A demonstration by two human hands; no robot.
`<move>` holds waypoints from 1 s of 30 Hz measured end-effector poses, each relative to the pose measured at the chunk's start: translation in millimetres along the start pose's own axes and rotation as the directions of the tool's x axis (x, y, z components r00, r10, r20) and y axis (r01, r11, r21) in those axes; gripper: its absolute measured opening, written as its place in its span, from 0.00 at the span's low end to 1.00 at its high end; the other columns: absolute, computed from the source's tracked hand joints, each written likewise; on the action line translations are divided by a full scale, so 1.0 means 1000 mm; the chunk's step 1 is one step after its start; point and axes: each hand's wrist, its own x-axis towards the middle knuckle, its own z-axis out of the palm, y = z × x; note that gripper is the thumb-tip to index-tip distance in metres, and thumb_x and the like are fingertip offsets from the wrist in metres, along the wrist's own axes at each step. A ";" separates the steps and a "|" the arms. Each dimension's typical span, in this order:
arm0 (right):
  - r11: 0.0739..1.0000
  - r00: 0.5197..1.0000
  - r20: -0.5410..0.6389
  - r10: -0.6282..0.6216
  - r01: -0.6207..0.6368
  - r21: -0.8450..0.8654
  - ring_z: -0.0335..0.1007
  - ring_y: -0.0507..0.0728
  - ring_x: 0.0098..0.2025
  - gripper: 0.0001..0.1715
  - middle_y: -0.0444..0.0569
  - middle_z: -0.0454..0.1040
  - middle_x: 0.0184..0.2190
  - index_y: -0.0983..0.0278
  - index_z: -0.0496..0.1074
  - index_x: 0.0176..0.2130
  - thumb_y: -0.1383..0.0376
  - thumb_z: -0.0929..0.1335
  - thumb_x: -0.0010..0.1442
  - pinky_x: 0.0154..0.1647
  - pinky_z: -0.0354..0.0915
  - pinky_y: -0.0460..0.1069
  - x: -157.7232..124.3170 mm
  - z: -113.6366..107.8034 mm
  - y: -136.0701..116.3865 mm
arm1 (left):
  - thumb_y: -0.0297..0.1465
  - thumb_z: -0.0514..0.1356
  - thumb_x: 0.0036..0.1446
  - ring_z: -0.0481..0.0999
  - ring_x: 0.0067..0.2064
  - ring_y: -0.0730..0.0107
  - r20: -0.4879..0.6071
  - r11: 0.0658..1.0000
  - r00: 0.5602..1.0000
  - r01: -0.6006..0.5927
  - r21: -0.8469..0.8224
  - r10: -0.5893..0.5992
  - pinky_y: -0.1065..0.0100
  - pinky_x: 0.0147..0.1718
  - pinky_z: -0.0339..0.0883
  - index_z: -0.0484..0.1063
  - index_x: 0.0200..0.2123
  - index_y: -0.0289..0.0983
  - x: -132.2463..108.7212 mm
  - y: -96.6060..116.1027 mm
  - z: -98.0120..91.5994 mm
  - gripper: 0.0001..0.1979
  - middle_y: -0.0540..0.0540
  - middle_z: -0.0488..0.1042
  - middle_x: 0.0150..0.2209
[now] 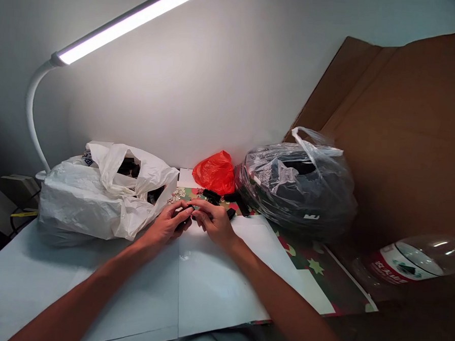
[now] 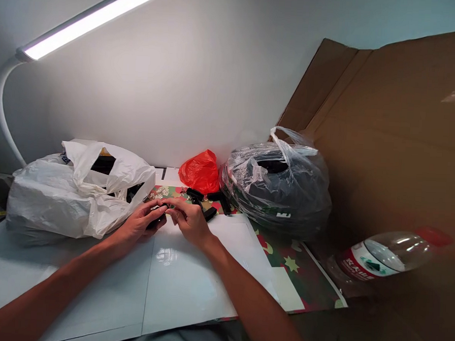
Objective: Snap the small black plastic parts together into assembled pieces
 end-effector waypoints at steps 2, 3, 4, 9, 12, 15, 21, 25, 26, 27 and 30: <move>1.000 1.000 -0.002 0.005 -0.005 0.005 0.63 0.51 0.22 0.25 0.42 0.70 0.23 0.64 0.79 0.54 0.49 0.66 0.74 0.27 0.66 0.46 0.000 0.000 0.000 | 0.58 0.70 0.51 0.45 0.18 0.85 -0.008 1.000 1.000 0.006 0.010 -0.006 0.75 0.16 0.37 0.63 0.35 0.41 -0.001 0.001 0.000 0.30 0.59 0.61 0.21; 1.000 1.000 -0.003 0.004 -0.004 0.009 0.63 0.51 0.22 0.25 0.42 0.71 0.23 0.64 0.79 0.54 0.49 0.66 0.73 0.27 0.66 0.46 0.000 0.001 0.000 | 0.58 0.70 0.50 0.45 0.18 0.84 -0.012 1.000 1.000 0.012 0.014 -0.011 0.75 0.16 0.37 0.63 0.35 0.41 -0.001 0.002 0.001 0.31 0.59 0.61 0.21; 1.000 1.000 -0.003 0.002 -0.002 0.014 0.63 0.51 0.22 0.25 0.42 0.71 0.23 0.64 0.79 0.54 0.49 0.66 0.73 0.27 0.66 0.46 0.000 0.001 0.001 | 0.58 0.70 0.49 0.45 0.18 0.84 -0.016 1.000 1.000 0.017 0.017 -0.017 0.75 0.16 0.37 0.63 0.35 0.41 -0.001 0.002 0.001 0.31 0.59 0.61 0.21; 0.999 1.000 -0.017 -0.002 0.003 0.035 0.63 0.50 0.22 0.25 0.44 0.74 0.26 0.63 0.80 0.54 0.49 0.66 0.73 0.26 0.65 0.46 0.000 0.002 0.001 | 0.59 0.70 0.48 0.47 0.18 0.84 -0.039 0.999 0.999 0.019 0.026 -0.018 0.76 0.16 0.37 0.63 0.34 0.41 0.000 0.003 0.001 0.31 0.59 0.62 0.20; 0.997 1.000 -0.020 0.018 -0.017 0.070 0.62 0.50 0.22 0.24 0.43 0.73 0.25 0.63 0.80 0.53 0.49 0.68 0.71 0.25 0.63 0.46 0.001 0.002 -0.001 | 0.58 0.70 0.48 0.49 0.18 0.83 -0.065 0.999 0.998 -0.017 0.028 0.019 0.77 0.16 0.38 0.63 0.33 0.40 0.001 0.002 0.000 0.30 0.59 0.62 0.19; 0.980 0.995 -0.011 0.103 -0.099 0.171 0.62 0.49 0.20 0.26 0.40 0.69 0.21 0.63 0.81 0.52 0.46 0.71 0.68 0.22 0.61 0.45 0.003 0.001 -0.005 | 0.57 0.72 0.46 0.50 0.18 0.82 -0.087 0.999 0.995 -0.038 0.015 0.039 0.77 0.16 0.39 0.65 0.32 0.40 0.003 0.002 0.000 0.30 0.59 0.59 0.18; 0.906 0.975 0.008 0.222 -0.209 0.367 0.61 0.48 0.17 0.28 0.39 0.68 0.19 0.66 0.81 0.42 0.43 0.73 0.63 0.19 0.58 0.44 0.011 -0.002 -0.004 | 0.57 0.72 0.45 0.53 0.18 0.82 -0.104 0.997 0.992 -0.061 0.040 0.065 0.76 0.15 0.42 0.66 0.33 0.39 0.005 -0.001 -0.001 0.30 0.57 0.64 0.19; 0.868 0.966 0.075 0.246 -0.254 0.426 0.64 0.48 0.16 0.26 0.39 0.72 0.21 0.66 0.79 0.43 0.45 0.75 0.62 0.19 0.60 0.44 0.012 -0.003 0.002 | 0.58 0.71 0.47 0.53 0.17 0.82 -0.138 0.997 0.989 -0.043 0.065 0.052 0.76 0.16 0.41 0.65 0.37 0.40 0.006 -0.004 -0.002 0.31 0.57 0.68 0.20; 0.861 0.964 0.091 0.251 -0.265 0.435 0.64 0.48 0.16 0.26 0.39 0.72 0.21 0.65 0.79 0.44 0.45 0.76 0.61 0.19 0.60 0.44 0.012 -0.003 0.004 | 0.58 0.71 0.47 0.52 0.17 0.82 -0.146 0.997 0.988 -0.040 0.070 0.050 0.76 0.16 0.41 0.64 0.38 0.41 0.006 -0.005 -0.003 0.32 0.57 0.69 0.19; 0.853 0.961 0.102 0.258 -0.276 0.442 0.64 0.48 0.16 0.27 0.39 0.72 0.22 0.65 0.79 0.44 0.45 0.76 0.61 0.18 0.60 0.44 0.013 -0.003 0.005 | 0.58 0.71 0.47 0.52 0.16 0.82 -0.152 0.996 0.987 -0.040 0.076 0.051 0.76 0.16 0.41 0.63 0.37 0.41 0.007 -0.006 -0.003 0.32 0.57 0.69 0.19; 0.830 0.951 0.136 0.277 -0.309 0.465 0.65 0.48 0.16 0.27 0.39 0.73 0.21 0.65 0.78 0.43 0.44 0.76 0.60 0.17 0.60 0.44 0.013 -0.002 0.006 | 0.58 0.70 0.49 0.52 0.17 0.82 -0.152 0.994 0.986 -0.059 0.092 0.073 0.76 0.17 0.40 0.62 0.36 0.41 0.008 -0.008 -0.004 0.31 0.57 0.70 0.20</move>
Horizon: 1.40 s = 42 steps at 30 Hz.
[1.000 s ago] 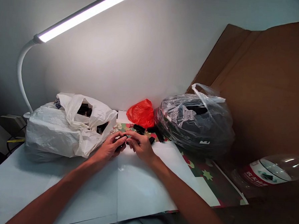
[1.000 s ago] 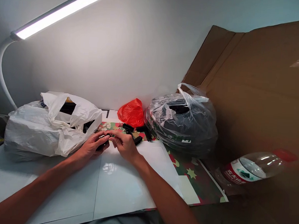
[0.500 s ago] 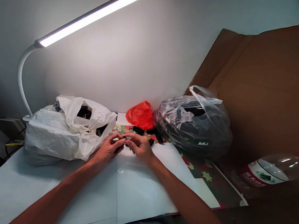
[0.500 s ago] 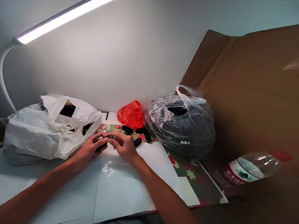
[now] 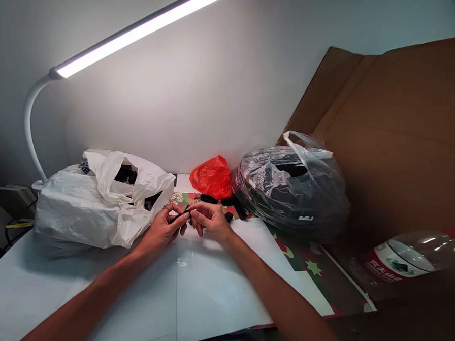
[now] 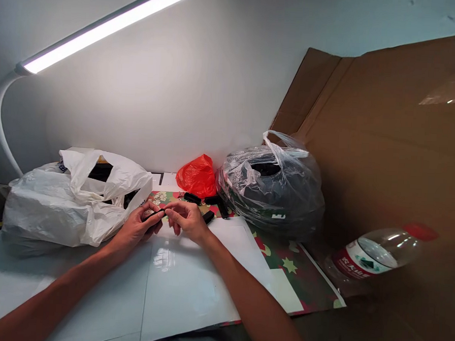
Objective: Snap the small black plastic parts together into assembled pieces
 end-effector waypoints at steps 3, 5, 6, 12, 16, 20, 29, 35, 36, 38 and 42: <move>0.999 0.998 0.041 0.038 -0.039 0.033 0.65 0.49 0.16 0.27 0.40 0.73 0.21 0.64 0.76 0.37 0.43 0.75 0.60 0.18 0.62 0.44 -0.001 0.000 -0.003 | 0.55 0.70 0.52 0.53 0.18 0.82 0.036 0.999 0.998 -0.044 0.025 0.043 0.76 0.18 0.41 0.62 0.36 0.41 0.000 -0.003 -0.001 0.29 0.57 0.70 0.20; 0.997 0.995 0.073 0.060 -0.064 0.046 0.66 0.49 0.17 0.27 0.41 0.74 0.21 0.64 0.74 0.34 0.43 0.75 0.61 0.19 0.63 0.44 -0.002 0.000 -0.006 | 0.54 0.70 0.54 0.56 0.19 0.80 0.074 0.996 0.994 -0.082 0.033 0.079 0.76 0.19 0.44 0.62 0.36 0.41 -0.001 -0.004 -0.001 0.27 0.57 0.70 0.20; 0.996 0.994 0.087 0.069 -0.074 0.050 0.67 0.50 0.18 0.27 0.41 0.74 0.21 0.64 0.74 0.34 0.43 0.75 0.61 0.20 0.63 0.44 -0.003 -0.001 -0.007 | 0.53 0.70 0.54 0.58 0.20 0.80 0.093 0.995 0.991 -0.096 0.031 0.093 0.76 0.20 0.45 0.62 0.36 0.40 -0.002 -0.004 -0.001 0.27 0.56 0.70 0.20; 0.992 0.989 0.124 0.078 -0.089 0.092 0.68 0.51 0.20 0.26 0.40 0.70 0.19 0.64 0.74 0.31 0.45 0.77 0.60 0.23 0.65 0.45 -0.005 -0.006 -0.007 | 0.51 0.67 0.60 0.60 0.23 0.77 0.191 0.996 0.980 -0.070 0.054 0.059 0.73 0.22 0.45 0.64 0.37 0.40 -0.005 -0.002 -0.002 0.23 0.55 0.71 0.22; 0.992 0.988 0.129 0.088 -0.098 0.075 0.62 0.49 0.18 0.27 0.39 0.67 0.18 0.64 0.74 0.29 0.44 0.78 0.58 0.20 0.59 0.45 -0.004 -0.008 -0.003 | 0.50 0.67 0.60 0.63 0.26 0.75 0.209 0.988 0.975 -0.105 0.110 0.081 0.72 0.26 0.49 0.65 0.37 0.40 -0.004 -0.001 -0.003 0.21 0.55 0.70 0.23; 0.998 0.994 0.092 0.056 -0.054 -0.023 0.57 0.48 0.19 0.28 0.39 0.67 0.18 0.65 0.74 0.29 0.43 0.77 0.57 0.21 0.55 0.45 -0.002 -0.012 -0.005 | 0.47 0.66 0.60 0.63 0.28 0.74 0.215 0.976 0.970 -0.151 0.159 0.115 0.71 0.29 0.52 0.66 0.39 0.40 -0.004 0.000 -0.004 0.19 0.55 0.69 0.25; 0.887 0.999 0.036 -0.015 0.030 -0.461 0.64 0.52 0.26 0.22 0.44 0.71 0.24 0.65 0.76 0.32 0.49 0.72 0.64 0.28 0.58 0.47 -0.008 -0.019 -0.018 | 0.45 0.64 0.60 0.69 0.33 0.69 0.149 0.925 0.972 -0.222 0.309 0.184 0.70 0.32 0.60 0.71 0.42 0.39 -0.008 0.003 -0.004 0.16 0.50 0.74 0.35; 0.888 0.999 0.037 -0.010 0.026 -0.459 0.65 0.52 0.25 0.18 0.43 0.71 0.24 0.63 0.75 0.33 0.52 0.71 0.66 0.29 0.60 0.47 -0.008 -0.017 -0.017 | 0.43 0.65 0.60 0.72 0.33 0.66 0.143 0.930 0.969 -0.234 0.284 0.200 0.70 0.32 0.61 0.70 0.43 0.40 -0.007 -0.001 -0.004 0.15 0.51 0.74 0.32; 0.880 0.999 0.039 -0.013 0.030 -0.475 0.65 0.52 0.26 0.17 0.43 0.72 0.24 0.63 0.75 0.33 0.53 0.71 0.66 0.29 0.60 0.47 -0.008 -0.017 -0.018 | 0.43 0.65 0.60 0.73 0.33 0.66 0.144 0.927 0.968 -0.239 0.289 0.205 0.70 0.32 0.61 0.71 0.44 0.40 -0.007 -0.002 -0.004 0.15 0.50 0.75 0.32; 0.868 0.999 0.048 -0.015 0.037 -0.496 0.67 0.53 0.27 0.15 0.44 0.72 0.25 0.63 0.76 0.34 0.55 0.70 0.66 0.30 0.61 0.47 -0.007 -0.017 -0.018 | 0.43 0.65 0.61 0.75 0.36 0.64 0.147 0.918 0.965 -0.254 0.303 0.218 0.69 0.34 0.64 0.71 0.44 0.40 -0.005 -0.003 -0.004 0.15 0.49 0.77 0.34; 0.875 0.998 0.069 -0.005 0.038 -0.483 0.70 0.53 0.27 0.16 0.44 0.74 0.27 0.63 0.75 0.36 0.53 0.70 0.67 0.31 0.64 0.47 -0.003 -0.018 -0.020 | 0.47 0.66 0.58 0.78 0.40 0.59 0.114 0.906 0.962 -0.271 0.326 0.247 0.67 0.37 0.69 0.73 0.43 0.40 0.003 -0.006 -0.008 0.18 0.46 0.80 0.39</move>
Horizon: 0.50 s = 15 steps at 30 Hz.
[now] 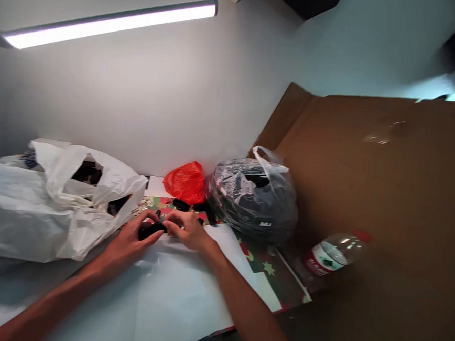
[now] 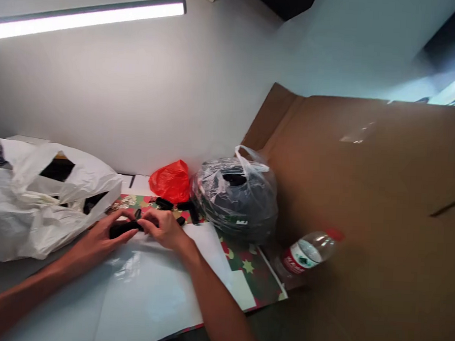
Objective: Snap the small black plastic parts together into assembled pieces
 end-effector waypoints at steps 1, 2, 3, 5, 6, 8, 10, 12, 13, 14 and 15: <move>1.000 1.000 -0.009 -0.003 0.003 -0.005 0.70 0.53 0.28 0.17 0.44 0.75 0.27 0.63 0.75 0.36 0.52 0.70 0.67 0.31 0.64 0.47 0.001 0.000 0.000 | 0.48 0.67 0.57 0.79 0.41 0.58 -0.027 1.000 1.000 0.004 0.005 -0.004 0.67 0.38 0.70 0.74 0.43 0.40 0.002 -0.003 -0.001 0.20 0.46 0.80 0.40; 1.000 1.000 -0.021 -0.006 0.006 0.005 0.70 0.53 0.28 0.17 0.44 0.75 0.27 0.63 0.76 0.37 0.51 0.70 0.67 0.32 0.65 0.47 0.002 0.000 -0.001 | 0.50 0.68 0.55 0.80 0.42 0.56 -0.039 1.000 0.999 0.009 -0.004 -0.009 0.66 0.38 0.71 0.74 0.44 0.41 0.004 -0.006 -0.001 0.21 0.46 0.81 0.40; 0.999 0.999 -0.034 -0.007 0.008 0.031 0.71 0.53 0.29 0.18 0.44 0.76 0.29 0.62 0.76 0.38 0.50 0.71 0.65 0.33 0.67 0.47 0.003 0.000 -0.002 | 0.50 0.68 0.55 0.81 0.42 0.55 -0.057 1.000 0.998 0.011 -0.024 -0.013 0.66 0.39 0.72 0.73 0.45 0.41 0.006 -0.008 -0.002 0.23 0.46 0.82 0.40; 0.996 0.998 -0.056 -0.004 0.009 0.088 0.74 0.54 0.30 0.19 0.45 0.77 0.30 0.62 0.77 0.41 0.49 0.74 0.62 0.34 0.70 0.48 0.004 0.004 -0.006 | 0.49 0.69 0.55 0.82 0.43 0.55 -0.033 0.998 0.999 0.009 -0.069 -0.011 0.66 0.40 0.72 0.72 0.46 0.42 0.006 -0.012 -0.002 0.23 0.46 0.82 0.40; 0.994 0.998 -0.063 0.002 0.005 0.113 0.75 0.55 0.30 0.21 0.45 0.77 0.31 0.62 0.77 0.41 0.48 0.75 0.60 0.35 0.71 0.49 0.004 0.007 -0.009 | 0.48 0.68 0.56 0.82 0.43 0.55 -0.021 0.996 1.000 -0.003 -0.091 0.001 0.66 0.40 0.72 0.72 0.46 0.42 0.005 -0.012 -0.002 0.22 0.46 0.82 0.39; 0.991 0.997 -0.071 0.018 -0.009 0.133 0.75 0.56 0.28 0.24 0.45 0.77 0.29 0.62 0.78 0.41 0.46 0.77 0.57 0.34 0.73 0.50 0.003 0.014 -0.013 | 0.47 0.68 0.58 0.83 0.42 0.56 0.004 0.990 0.999 -0.037 -0.133 0.038 0.66 0.39 0.72 0.72 0.46 0.42 0.000 -0.014 -0.001 0.19 0.46 0.82 0.39; 0.992 0.995 -0.097 0.022 -0.010 0.126 0.75 0.57 0.26 0.25 0.45 0.76 0.26 0.61 0.77 0.41 0.45 0.77 0.57 0.32 0.74 0.51 0.001 0.020 -0.018 | 0.46 0.66 0.61 0.82 0.42 0.57 0.018 0.983 0.997 -0.075 -0.165 0.079 0.66 0.41 0.73 0.72 0.48 0.43 -0.005 -0.016 0.000 0.18 0.46 0.82 0.40; 0.994 0.984 -0.176 0.004 0.015 0.104 0.75 0.58 0.25 0.26 0.45 0.76 0.24 0.61 0.77 0.42 0.44 0.76 0.57 0.30 0.74 0.52 -0.003 0.020 -0.023 | 0.43 0.67 0.61 0.82 0.41 0.60 0.019 0.975 0.994 -0.101 -0.199 0.107 0.67 0.40 0.73 0.71 0.54 0.44 -0.010 -0.020 0.002 0.21 0.46 0.82 0.42; 0.995 0.971 -0.238 -0.012 0.034 0.089 0.75 0.58 0.24 0.26 0.46 0.76 0.23 0.61 0.77 0.41 0.43 0.76 0.58 0.28 0.73 0.52 -0.006 0.018 -0.027 | 0.43 0.68 0.60 0.80 0.36 0.63 0.003 0.973 0.994 -0.106 -0.204 0.109 0.69 0.35 0.72 0.71 0.57 0.44 -0.012 -0.022 0.003 0.24 0.46 0.82 0.42; 0.998 0.954 -0.298 -0.023 0.041 0.055 0.76 0.59 0.24 0.26 0.47 0.76 0.24 0.61 0.77 0.42 0.43 0.75 0.59 0.27 0.73 0.52 -0.010 0.012 -0.033 | 0.43 0.69 0.58 0.78 0.31 0.66 -0.042 0.971 0.994 -0.112 -0.213 0.106 0.70 0.30 0.70 0.72 0.58 0.45 -0.013 -0.023 0.005 0.27 0.47 0.82 0.41; 0.999 0.929 -0.367 -0.045 0.051 0.009 0.76 0.60 0.24 0.26 0.47 0.77 0.24 0.60 0.77 0.42 0.43 0.76 0.58 0.26 0.73 0.52 -0.015 0.005 -0.040 | 0.43 0.70 0.56 0.76 0.28 0.67 -0.109 0.966 0.989 -0.124 -0.225 0.102 0.71 0.26 0.68 0.73 0.58 0.45 -0.015 -0.023 0.006 0.28 0.48 0.81 0.38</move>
